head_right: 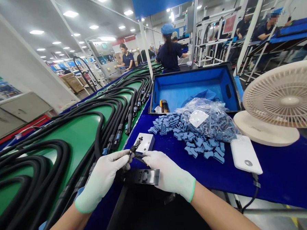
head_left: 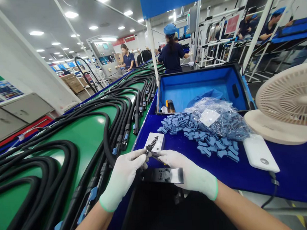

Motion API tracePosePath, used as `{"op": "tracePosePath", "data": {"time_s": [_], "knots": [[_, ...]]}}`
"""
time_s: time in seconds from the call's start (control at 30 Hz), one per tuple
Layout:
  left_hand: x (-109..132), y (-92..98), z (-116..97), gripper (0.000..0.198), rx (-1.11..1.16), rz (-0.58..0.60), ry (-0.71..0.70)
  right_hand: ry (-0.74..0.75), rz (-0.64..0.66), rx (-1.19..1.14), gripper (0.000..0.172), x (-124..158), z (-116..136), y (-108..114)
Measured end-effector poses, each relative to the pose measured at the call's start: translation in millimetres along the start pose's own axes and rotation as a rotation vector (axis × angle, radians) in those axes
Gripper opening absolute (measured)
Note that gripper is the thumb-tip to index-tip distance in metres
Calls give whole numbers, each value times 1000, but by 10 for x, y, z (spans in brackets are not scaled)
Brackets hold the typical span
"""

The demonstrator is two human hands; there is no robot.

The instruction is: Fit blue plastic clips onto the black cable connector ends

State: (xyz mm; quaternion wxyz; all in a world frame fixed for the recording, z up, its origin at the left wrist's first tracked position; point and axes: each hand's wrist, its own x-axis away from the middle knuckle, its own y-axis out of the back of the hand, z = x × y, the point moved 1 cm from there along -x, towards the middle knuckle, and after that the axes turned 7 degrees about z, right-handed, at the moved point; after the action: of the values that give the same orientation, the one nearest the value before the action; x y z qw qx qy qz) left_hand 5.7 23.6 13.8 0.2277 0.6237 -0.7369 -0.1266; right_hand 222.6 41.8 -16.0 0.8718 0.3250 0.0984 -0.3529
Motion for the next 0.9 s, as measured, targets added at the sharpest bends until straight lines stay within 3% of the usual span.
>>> {"op": "tracePosePath", "data": {"time_s": [0.53,0.67,0.8,0.9], "knots": [[-1,1,104,34,-61,15,-9,-108,-5,299,31,133,-301,-129],[-134,-25,77,49,15,54,-24,-170,29,385,21,144,-371,-161],[-329,-61,-32,45,-67,76,-183,-258,27,363,16,117,-335,-119],[-419,-95,-83,41,-57,45,-189,-357,-56,250,24,136,-288,-48]]}}
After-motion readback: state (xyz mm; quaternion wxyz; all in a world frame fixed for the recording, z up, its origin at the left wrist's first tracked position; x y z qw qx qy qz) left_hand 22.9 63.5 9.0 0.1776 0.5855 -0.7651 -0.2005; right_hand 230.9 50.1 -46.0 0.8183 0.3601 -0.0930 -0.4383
